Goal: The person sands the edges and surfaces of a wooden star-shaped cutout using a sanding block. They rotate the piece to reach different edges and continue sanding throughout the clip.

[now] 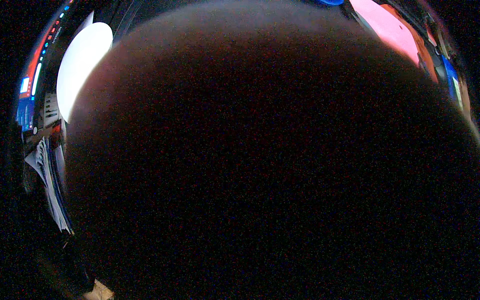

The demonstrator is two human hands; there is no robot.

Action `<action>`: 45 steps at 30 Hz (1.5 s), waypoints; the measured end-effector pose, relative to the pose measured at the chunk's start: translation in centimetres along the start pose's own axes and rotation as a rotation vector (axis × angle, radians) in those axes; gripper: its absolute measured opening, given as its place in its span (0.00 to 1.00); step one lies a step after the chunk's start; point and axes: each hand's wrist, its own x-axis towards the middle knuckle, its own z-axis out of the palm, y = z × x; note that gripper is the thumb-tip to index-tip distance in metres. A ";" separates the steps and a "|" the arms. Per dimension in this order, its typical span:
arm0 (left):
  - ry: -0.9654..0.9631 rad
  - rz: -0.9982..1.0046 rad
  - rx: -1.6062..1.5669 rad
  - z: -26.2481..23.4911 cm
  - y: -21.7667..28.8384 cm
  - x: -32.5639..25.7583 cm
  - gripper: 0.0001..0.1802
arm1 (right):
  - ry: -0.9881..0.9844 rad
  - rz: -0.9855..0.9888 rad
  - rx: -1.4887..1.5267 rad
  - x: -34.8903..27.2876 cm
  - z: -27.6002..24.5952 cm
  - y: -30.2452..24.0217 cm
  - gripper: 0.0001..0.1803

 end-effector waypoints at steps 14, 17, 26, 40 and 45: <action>0.033 0.011 0.184 -0.8 0.0 -0.9 0.40 | -0.047 0.054 0.034 0.7 -0.2 -1.1 0.10; -0.038 0.016 0.272 -0.8 -0.2 -0.6 0.40 | -0.063 0.063 0.036 1.0 -0.3 -1.5 0.11; -0.052 -0.054 0.368 -1.6 0.3 -0.8 0.39 | -0.286 0.185 0.043 4.2 -1.5 -5.0 0.12; 0.033 -0.116 0.404 -2.4 0.7 0.1 0.41 | -0.074 0.598 0.358 3.2 -2.4 -5.2 0.13; -0.048 -0.178 0.190 -1.5 0.5 -0.2 0.46 | -0.038 0.848 0.779 0.0 -6.3 -4.1 0.08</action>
